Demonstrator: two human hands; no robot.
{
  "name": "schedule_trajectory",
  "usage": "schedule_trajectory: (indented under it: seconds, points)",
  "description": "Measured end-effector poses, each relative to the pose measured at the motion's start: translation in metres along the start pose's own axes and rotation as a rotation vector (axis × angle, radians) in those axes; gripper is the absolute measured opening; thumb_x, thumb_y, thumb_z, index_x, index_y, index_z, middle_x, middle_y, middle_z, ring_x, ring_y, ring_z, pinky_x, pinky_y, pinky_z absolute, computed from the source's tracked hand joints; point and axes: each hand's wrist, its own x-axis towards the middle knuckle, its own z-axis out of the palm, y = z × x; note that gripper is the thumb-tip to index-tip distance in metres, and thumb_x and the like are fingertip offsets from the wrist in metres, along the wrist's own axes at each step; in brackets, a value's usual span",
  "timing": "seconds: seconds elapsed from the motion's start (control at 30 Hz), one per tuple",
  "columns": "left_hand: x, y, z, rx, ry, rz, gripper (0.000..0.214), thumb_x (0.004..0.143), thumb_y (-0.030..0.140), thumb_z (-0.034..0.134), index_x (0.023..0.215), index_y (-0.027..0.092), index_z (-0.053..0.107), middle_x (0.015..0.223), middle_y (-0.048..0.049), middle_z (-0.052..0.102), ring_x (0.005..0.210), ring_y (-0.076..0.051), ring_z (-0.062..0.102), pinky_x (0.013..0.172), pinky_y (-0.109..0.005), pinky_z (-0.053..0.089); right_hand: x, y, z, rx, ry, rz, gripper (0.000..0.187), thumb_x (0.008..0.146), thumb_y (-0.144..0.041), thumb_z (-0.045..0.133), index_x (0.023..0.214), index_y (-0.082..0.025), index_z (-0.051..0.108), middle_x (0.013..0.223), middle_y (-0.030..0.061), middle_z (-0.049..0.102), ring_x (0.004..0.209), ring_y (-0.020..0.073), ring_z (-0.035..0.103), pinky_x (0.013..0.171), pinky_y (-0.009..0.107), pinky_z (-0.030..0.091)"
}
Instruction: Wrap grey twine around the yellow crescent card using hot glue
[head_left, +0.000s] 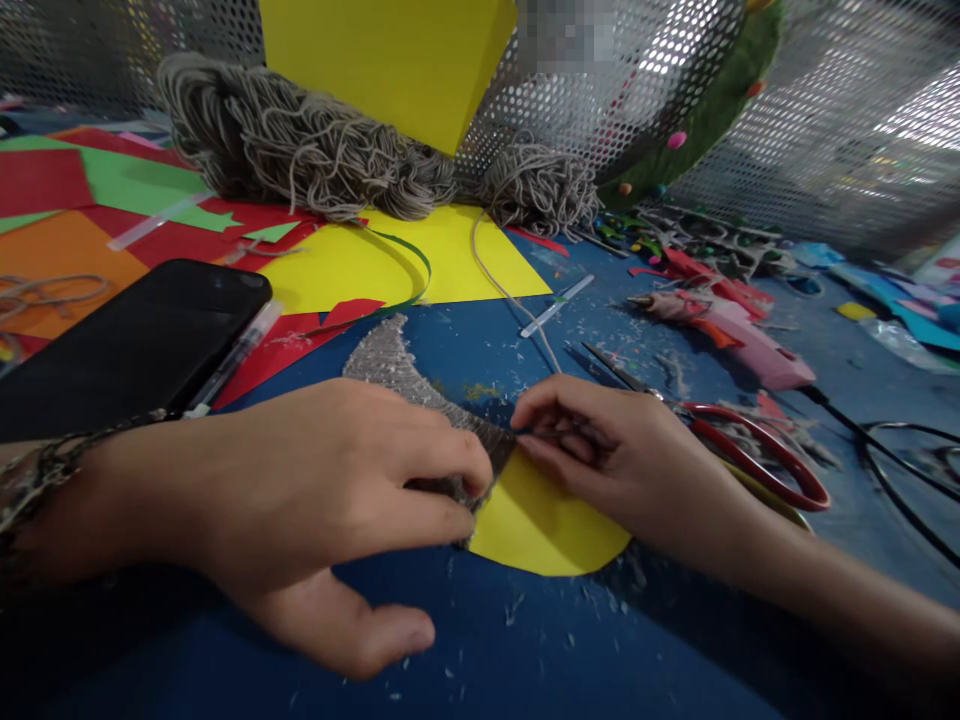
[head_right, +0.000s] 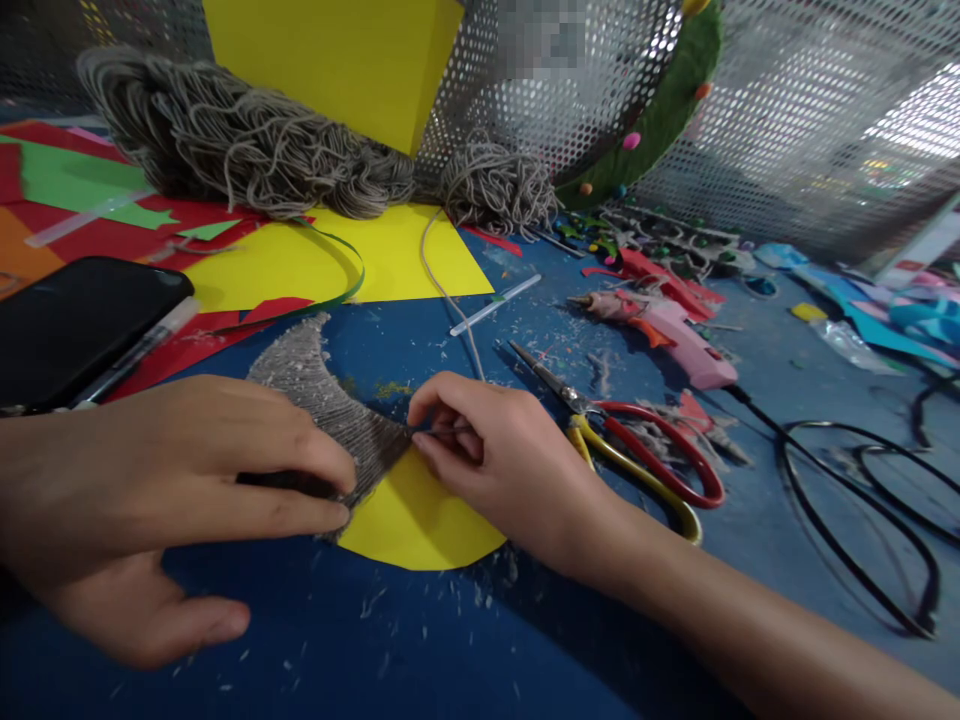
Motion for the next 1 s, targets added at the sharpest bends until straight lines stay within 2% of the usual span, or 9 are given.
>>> schedule_trajectory:
  seconds: [0.13, 0.33, 0.53, 0.7, 0.83, 1.0]
  points:
    - [0.0006, 0.0001, 0.0002, 0.0, 0.02, 0.018, 0.024, 0.073, 0.029, 0.059, 0.088, 0.012, 0.065, 0.105, -0.0088, 0.064, 0.081, -0.021, 0.06, 0.068, -0.032, 0.049, 0.0011, -0.0002, -0.0007, 0.006, -0.001, 0.029, 0.004, 0.078, -0.016, 0.052, 0.077, -0.019, 0.055, 0.058, -0.0049, 0.052, 0.048, 0.0051, 0.042, 0.045, 0.016, 0.035]
    - [0.0015, 0.0002, 0.0021, -0.006, 0.03, 0.047, 0.019, 0.076, 0.028, 0.053, 0.08, 0.013, 0.064, 0.091, -0.0074, 0.068, 0.076, -0.02, 0.061, 0.067, -0.032, 0.05, 0.0007, -0.0006, -0.0009, -0.015, 0.023, 0.045, 0.006, 0.076, -0.013, 0.053, 0.074, -0.018, 0.056, 0.055, -0.0055, 0.049, 0.048, 0.0054, 0.041, 0.045, 0.017, 0.034]
    - [0.0, -0.0016, 0.0043, 0.028, 0.066, 0.078, 0.016, 0.076, 0.029, 0.054, 0.073, 0.016, 0.062, 0.082, -0.0069, 0.068, 0.074, -0.021, 0.061, 0.065, -0.031, 0.05, 0.0019, 0.0028, -0.0001, -0.026, 0.033, 0.032, 0.005, 0.077, -0.016, 0.052, 0.075, -0.019, 0.056, 0.057, -0.0048, 0.052, 0.049, 0.0062, 0.044, 0.046, 0.018, 0.035]
    - [0.0005, -0.0012, 0.0034, 0.034, 0.064, 0.082, 0.016, 0.076, 0.029, 0.054, 0.072, 0.016, 0.062, 0.083, -0.0073, 0.068, 0.073, -0.021, 0.062, 0.063, -0.031, 0.051, 0.0014, 0.0022, -0.0008, -0.021, 0.043, 0.006, 0.006, 0.079, -0.017, 0.051, 0.076, -0.019, 0.056, 0.059, -0.0042, 0.054, 0.049, 0.0066, 0.045, 0.044, 0.018, 0.036]
    - [0.0018, -0.0007, 0.0026, 0.052, 0.076, 0.104, 0.018, 0.078, 0.028, 0.051, 0.071, 0.015, 0.063, 0.086, -0.0076, 0.069, 0.071, -0.02, 0.062, 0.061, -0.032, 0.051, -0.0012, -0.0002, -0.0029, 0.004, 0.141, -0.082, 0.013, 0.085, -0.021, 0.044, 0.082, -0.018, 0.056, 0.073, 0.0006, 0.06, 0.061, 0.0088, 0.054, 0.051, 0.019, 0.043]
    - [0.0003, -0.0005, 0.0034, 0.115, 0.06, 0.121, 0.021, 0.08, 0.026, 0.047, 0.074, 0.016, 0.064, 0.083, -0.0074, 0.069, 0.069, -0.02, 0.062, 0.059, -0.032, 0.052, -0.0035, 0.0027, -0.0048, -0.119, 0.253, -0.338, 0.013, 0.083, -0.018, 0.048, 0.079, -0.018, 0.06, 0.081, 0.0047, 0.059, 0.078, 0.0132, 0.056, 0.069, 0.027, 0.047]
